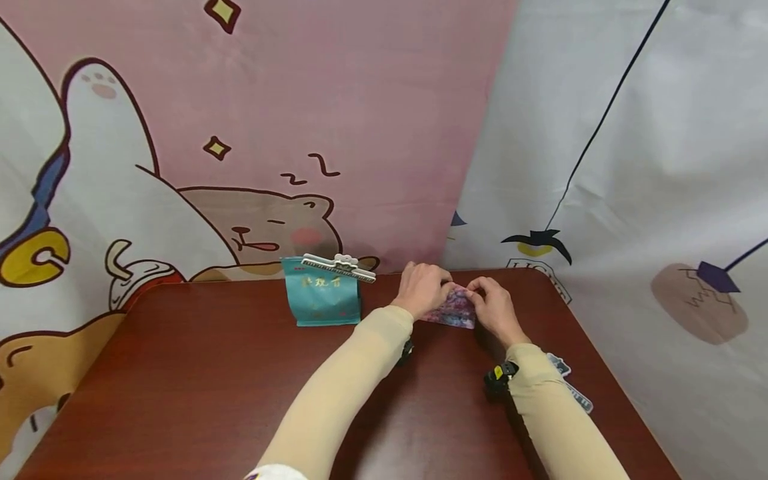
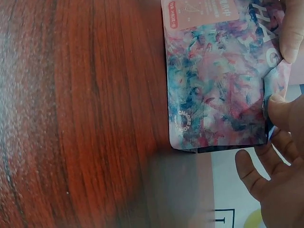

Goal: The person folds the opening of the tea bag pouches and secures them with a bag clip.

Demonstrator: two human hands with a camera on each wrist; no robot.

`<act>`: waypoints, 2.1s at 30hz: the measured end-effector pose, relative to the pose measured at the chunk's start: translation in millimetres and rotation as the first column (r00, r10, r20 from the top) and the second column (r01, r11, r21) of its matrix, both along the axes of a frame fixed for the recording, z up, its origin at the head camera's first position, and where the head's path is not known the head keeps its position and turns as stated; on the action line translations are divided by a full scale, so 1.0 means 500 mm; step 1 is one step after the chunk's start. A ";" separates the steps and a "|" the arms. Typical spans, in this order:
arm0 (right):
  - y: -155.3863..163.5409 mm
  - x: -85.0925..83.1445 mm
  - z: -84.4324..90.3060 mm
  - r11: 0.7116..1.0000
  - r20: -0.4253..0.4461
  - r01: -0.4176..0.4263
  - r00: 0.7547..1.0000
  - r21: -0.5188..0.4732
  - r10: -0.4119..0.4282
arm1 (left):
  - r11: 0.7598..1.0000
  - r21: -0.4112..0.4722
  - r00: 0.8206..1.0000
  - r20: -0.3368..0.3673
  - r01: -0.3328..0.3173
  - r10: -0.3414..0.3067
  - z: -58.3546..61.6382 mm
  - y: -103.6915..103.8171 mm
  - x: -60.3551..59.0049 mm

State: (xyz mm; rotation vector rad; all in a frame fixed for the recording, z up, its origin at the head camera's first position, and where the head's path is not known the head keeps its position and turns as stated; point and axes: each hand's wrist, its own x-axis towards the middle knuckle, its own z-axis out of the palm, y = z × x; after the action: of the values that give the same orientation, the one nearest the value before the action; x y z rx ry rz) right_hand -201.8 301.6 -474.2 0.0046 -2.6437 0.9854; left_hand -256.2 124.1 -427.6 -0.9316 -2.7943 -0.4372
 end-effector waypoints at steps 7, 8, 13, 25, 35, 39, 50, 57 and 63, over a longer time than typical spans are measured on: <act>0.003 0.002 -0.001 0.999 -0.024 0.013 1.000 0.034 -0.012 | 1.000 -0.008 0.999 0.034 -0.029 0.030 0.005 -0.004 -0.003; 0.004 0.002 -0.001 0.999 -0.033 0.013 0.999 0.040 -0.012 | 0.999 -0.009 0.999 0.036 -0.032 0.033 0.005 -0.004 -0.003; 0.008 0.005 -0.001 0.999 -0.046 -0.002 0.999 0.049 0.004 | 0.999 -0.004 0.999 0.034 -0.042 0.042 0.007 -0.002 -0.002; 0.014 0.003 -0.002 0.999 -0.006 0.011 1.000 0.044 -0.011 | 0.999 0.015 0.999 0.023 -0.044 0.043 0.005 -0.001 0.000; 0.019 0.004 0.003 0.999 0.013 0.007 1.000 0.033 -0.007 | 0.999 0.006 0.999 0.011 -0.050 0.050 0.004 -0.002 0.000; 0.019 0.004 -0.001 0.999 -0.005 0.018 1.000 0.039 -0.018 | 0.999 0.001 0.999 0.008 -0.049 0.049 0.002 0.000 0.001; 0.018 0.010 0.002 0.998 -0.001 0.056 0.998 0.022 -0.056 | 0.999 0.002 0.999 0.019 -0.044 0.044 0.002 0.001 0.002; 0.020 0.013 0.004 0.999 -0.005 0.035 0.999 0.021 -0.035 | 0.999 0.005 0.999 0.023 -0.047 0.047 0.001 -0.002 -0.001; 0.022 0.015 0.002 0.999 -0.039 0.027 0.999 0.024 -0.026 | 0.999 0.001 0.999 0.004 -0.046 0.046 0.000 0.000 -0.001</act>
State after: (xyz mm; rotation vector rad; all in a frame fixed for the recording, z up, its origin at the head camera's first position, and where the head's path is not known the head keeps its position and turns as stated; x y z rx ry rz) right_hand -194.3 312.5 -473.0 -0.0052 -2.6141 0.9346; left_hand -256.8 124.0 -427.8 -0.8658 -2.8123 -0.4344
